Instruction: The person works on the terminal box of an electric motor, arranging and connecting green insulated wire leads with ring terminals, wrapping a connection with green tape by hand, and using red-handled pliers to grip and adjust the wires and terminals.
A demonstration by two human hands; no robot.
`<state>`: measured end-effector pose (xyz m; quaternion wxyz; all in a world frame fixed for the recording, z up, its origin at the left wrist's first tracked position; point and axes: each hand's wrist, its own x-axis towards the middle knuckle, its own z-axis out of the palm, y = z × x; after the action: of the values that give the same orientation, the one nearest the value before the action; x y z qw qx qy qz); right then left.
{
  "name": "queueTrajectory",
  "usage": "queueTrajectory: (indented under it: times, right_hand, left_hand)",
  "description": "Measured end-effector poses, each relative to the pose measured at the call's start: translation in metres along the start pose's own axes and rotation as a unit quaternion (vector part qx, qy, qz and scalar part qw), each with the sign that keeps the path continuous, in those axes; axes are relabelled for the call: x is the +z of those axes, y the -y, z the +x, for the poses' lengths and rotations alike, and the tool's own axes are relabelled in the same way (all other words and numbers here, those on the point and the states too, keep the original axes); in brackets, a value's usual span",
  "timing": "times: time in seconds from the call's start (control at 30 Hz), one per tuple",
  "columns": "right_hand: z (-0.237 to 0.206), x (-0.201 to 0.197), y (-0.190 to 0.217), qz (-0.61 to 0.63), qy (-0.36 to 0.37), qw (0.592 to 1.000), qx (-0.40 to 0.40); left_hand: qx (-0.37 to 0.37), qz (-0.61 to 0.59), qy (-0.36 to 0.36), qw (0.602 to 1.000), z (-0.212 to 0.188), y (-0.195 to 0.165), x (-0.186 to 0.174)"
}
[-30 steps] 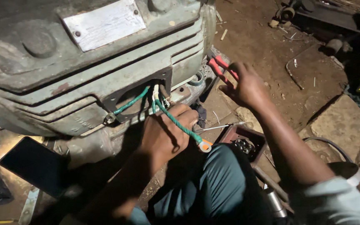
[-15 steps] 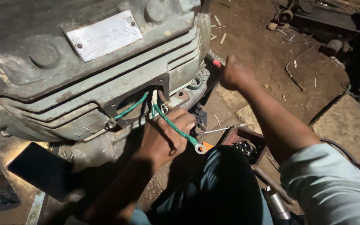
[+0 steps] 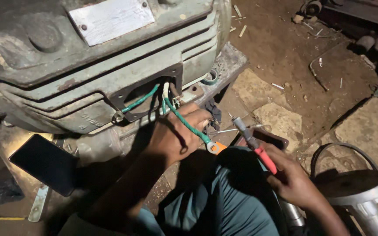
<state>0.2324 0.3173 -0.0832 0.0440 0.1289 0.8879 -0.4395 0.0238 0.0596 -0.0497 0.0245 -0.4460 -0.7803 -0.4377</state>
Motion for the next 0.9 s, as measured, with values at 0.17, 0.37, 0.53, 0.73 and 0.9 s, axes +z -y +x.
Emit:
queueTrajectory:
  times: [0.17,0.37,0.53,0.73,0.9]
  right_hand:
    - [0.004,-0.004,0.013,-0.121,0.01,0.989,-0.087]
    - [0.006,-0.004,0.029,-0.146,0.006,0.983,-0.106]
    - [0.012,-0.009,0.033,-0.163,-0.027,0.982,-0.095]
    - [0.003,-0.01,0.0,-0.233,-0.014,0.969,-0.077]
    - [-0.026,0.016,-0.026,-0.007,0.045,0.996,-0.083]
  left_hand:
    - [-0.008,0.009,-0.001,1.0,0.002,-0.002,-0.003]
    - [0.015,0.02,-0.012,1.0,0.001,0.002,0.0]
    - [0.02,0.013,-0.016,1.0,0.0,0.007,0.004]
    - [0.017,0.034,0.006,0.999,0.002,0.01,0.008]
    - [0.014,0.021,0.031,0.999,0.001,0.012,0.004]
